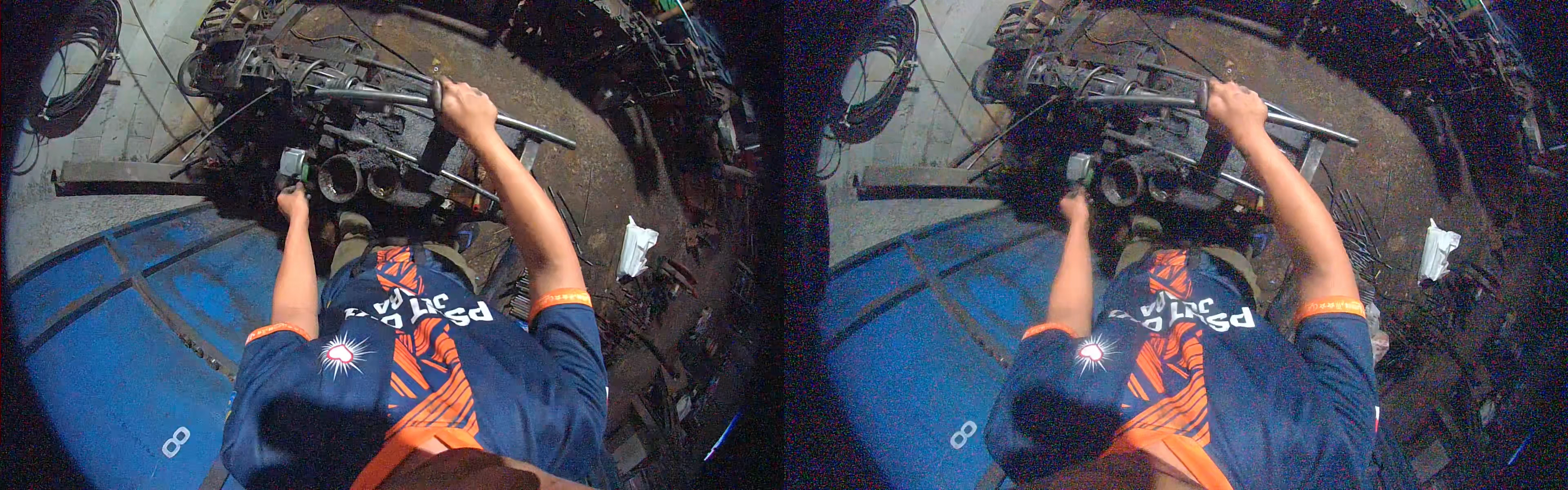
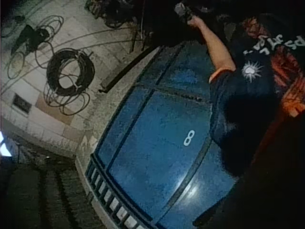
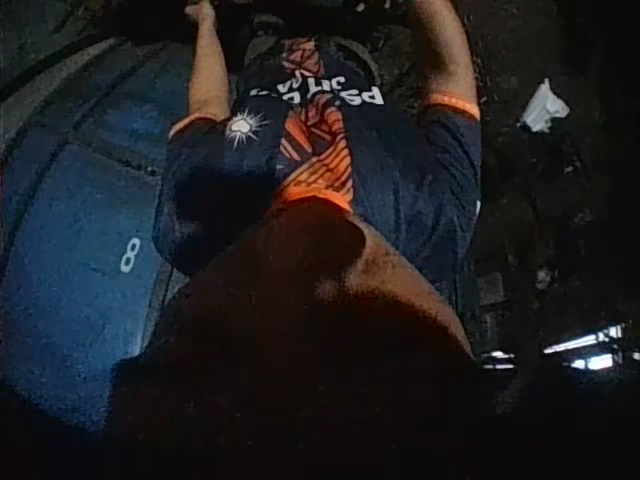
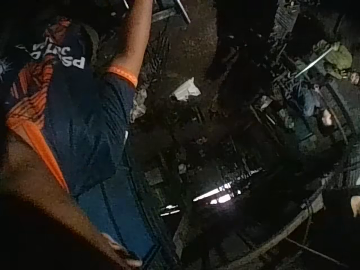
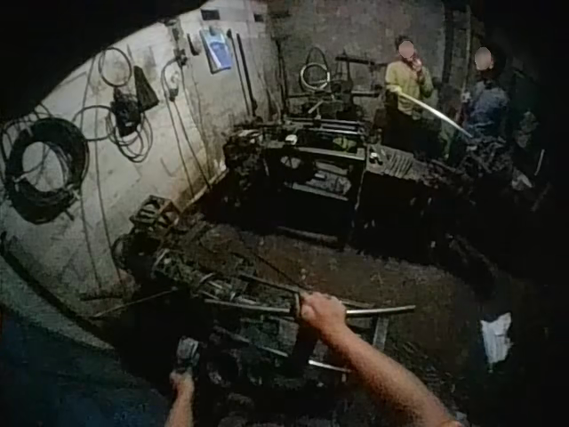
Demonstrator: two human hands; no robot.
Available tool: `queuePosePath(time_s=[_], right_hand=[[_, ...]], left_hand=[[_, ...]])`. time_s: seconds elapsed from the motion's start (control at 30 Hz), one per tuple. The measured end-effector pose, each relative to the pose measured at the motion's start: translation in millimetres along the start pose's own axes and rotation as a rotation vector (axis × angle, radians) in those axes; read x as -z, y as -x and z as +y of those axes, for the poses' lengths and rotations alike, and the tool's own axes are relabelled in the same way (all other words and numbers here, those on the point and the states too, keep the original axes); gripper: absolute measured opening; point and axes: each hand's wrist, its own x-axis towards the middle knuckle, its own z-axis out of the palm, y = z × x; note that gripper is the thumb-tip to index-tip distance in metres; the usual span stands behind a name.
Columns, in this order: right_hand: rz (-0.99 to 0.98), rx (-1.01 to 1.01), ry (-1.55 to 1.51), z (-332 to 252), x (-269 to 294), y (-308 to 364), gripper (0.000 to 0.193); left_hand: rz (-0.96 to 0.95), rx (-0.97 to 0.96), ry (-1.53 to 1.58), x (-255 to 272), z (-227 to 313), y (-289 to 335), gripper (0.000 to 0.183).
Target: The person bends metal rods using a bending machine, removes the bent rods, places them onto a stack of rods, and picks up another metal rod.
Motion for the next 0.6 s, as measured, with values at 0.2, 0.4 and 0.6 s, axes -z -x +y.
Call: queuePosePath(time_s=[0.2,0.4,0.6], right_hand=[[0.079,0.025,0.022,7.1,-9.7,1.9,0.028],[0.080,0.057,0.046,15.4,-28.8,0.6,0.033],[-0.012,-0.217,0.137,-24.5,1.0,-10.7,0.038]], left_hand=[[-0.019,-0.044,-0.119,-0.2,-13.7,-5.1,0.022],[-0.108,-0.255,-0.320,8.6,-23.2,6.0,0.026],[-0.453,-0.444,-0.520,23.9,-71.0,-26.3,0.019]])
